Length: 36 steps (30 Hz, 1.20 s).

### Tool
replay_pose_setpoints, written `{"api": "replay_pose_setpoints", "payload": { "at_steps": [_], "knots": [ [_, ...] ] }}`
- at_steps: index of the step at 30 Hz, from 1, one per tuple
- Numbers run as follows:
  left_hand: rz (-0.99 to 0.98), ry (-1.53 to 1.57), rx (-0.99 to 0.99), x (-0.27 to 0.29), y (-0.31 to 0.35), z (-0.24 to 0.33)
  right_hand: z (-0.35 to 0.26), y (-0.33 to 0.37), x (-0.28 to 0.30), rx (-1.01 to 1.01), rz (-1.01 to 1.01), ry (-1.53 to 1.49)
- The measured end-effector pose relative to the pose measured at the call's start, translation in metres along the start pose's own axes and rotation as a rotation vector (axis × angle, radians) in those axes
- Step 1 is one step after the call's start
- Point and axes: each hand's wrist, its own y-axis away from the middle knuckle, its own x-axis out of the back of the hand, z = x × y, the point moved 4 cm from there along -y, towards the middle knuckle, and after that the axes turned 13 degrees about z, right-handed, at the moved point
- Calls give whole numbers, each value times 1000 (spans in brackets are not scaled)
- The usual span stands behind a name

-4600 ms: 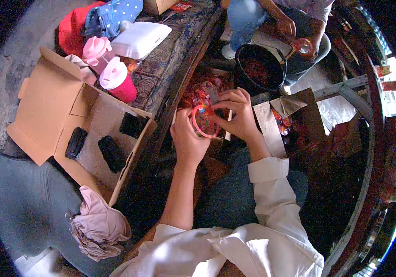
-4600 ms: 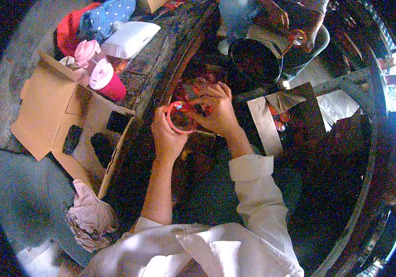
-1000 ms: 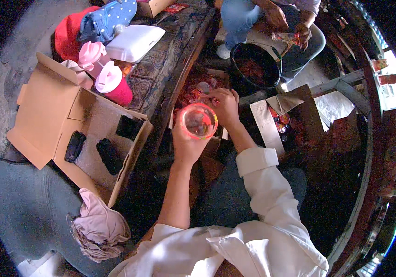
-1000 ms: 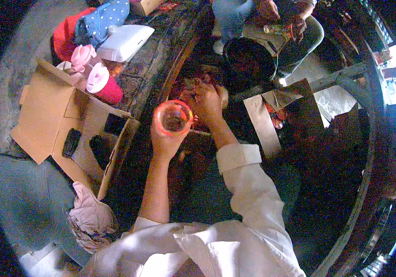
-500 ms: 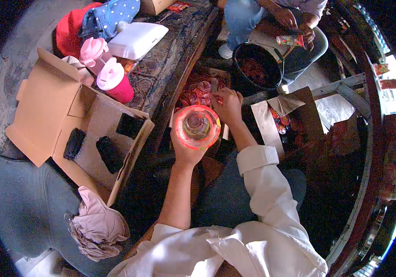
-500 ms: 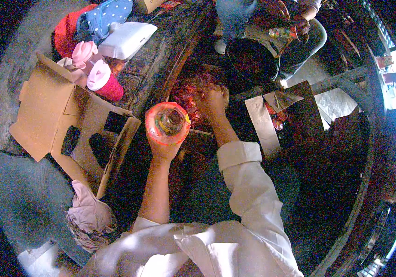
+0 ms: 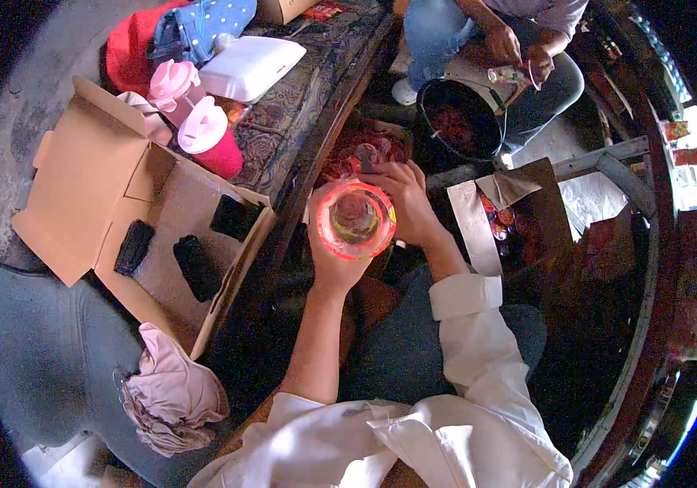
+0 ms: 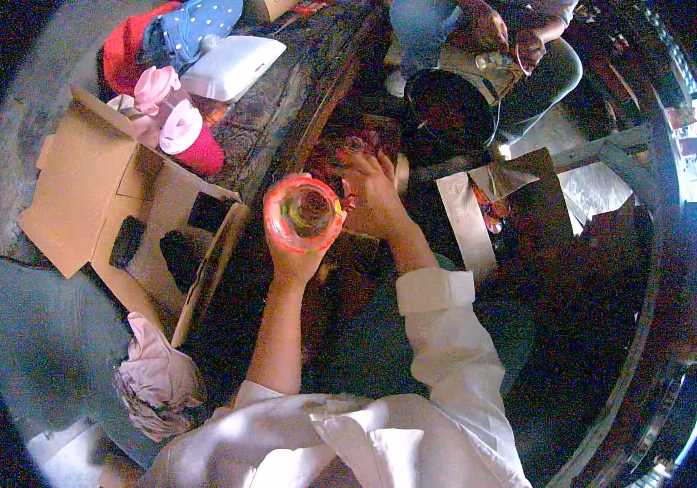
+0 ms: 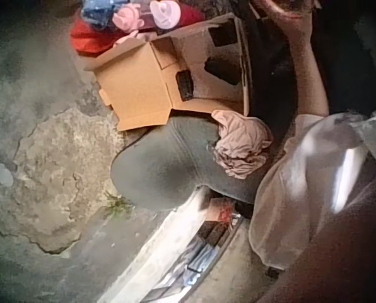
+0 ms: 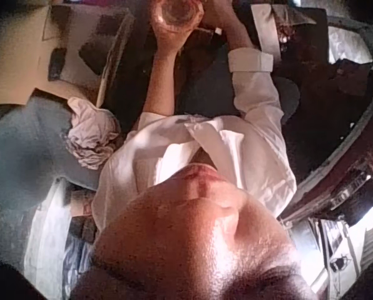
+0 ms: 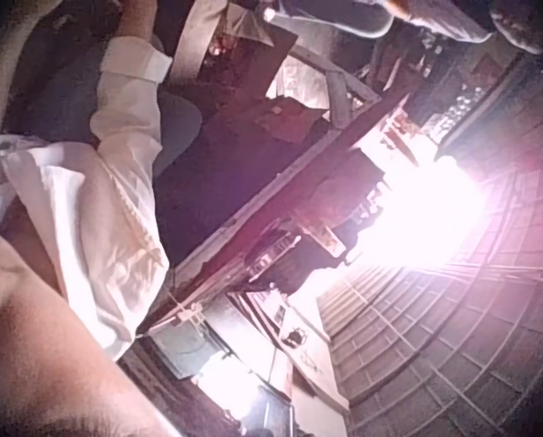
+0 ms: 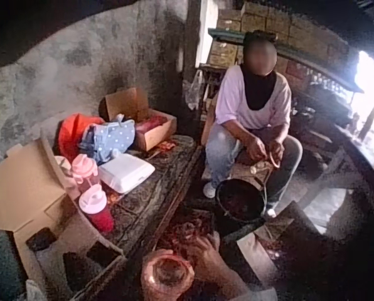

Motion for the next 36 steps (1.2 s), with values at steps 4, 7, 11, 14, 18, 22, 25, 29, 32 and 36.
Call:
{"api": "replay_pose_setpoints", "payload": {
  "at_steps": [4, 7, 11, 14, 18, 22, 25, 29, 32, 36],
  "knots": [
    [2, -112, -33, 5, 0, 0, -21, 1, 17, 21, 37, -105],
    [12, -24, 31, 2, -2, 4, -23, -2, 26, 66, 134, -111],
    [121, 195, 345, 7, -7, -1, -29, -4, 29, 85, 152, -150],
    [240, 292, 531, 11, -3, -8, -30, -4, 29, 78, 130, -143],
    [166, 278, 614, 10, -1, -13, -24, -3, 26, 86, 109, -94],
    [36, 77, 520, 8, 5, -30, 0, -9, 38, -3, 200, 3],
    [89, -9, 619, 6, 17, -35, 51, -15, 65, -45, 461, 186],
    [20, -32, 657, 3, 24, -39, 155, -16, 95, -518, 77, 423],
    [-12, -30, 688, -3, 32, -39, 229, -9, 101, -488, -68, 877],
    [-56, -64, 681, 3, 35, -43, 259, -21, 96, -569, -315, 1028]
  ]
}}
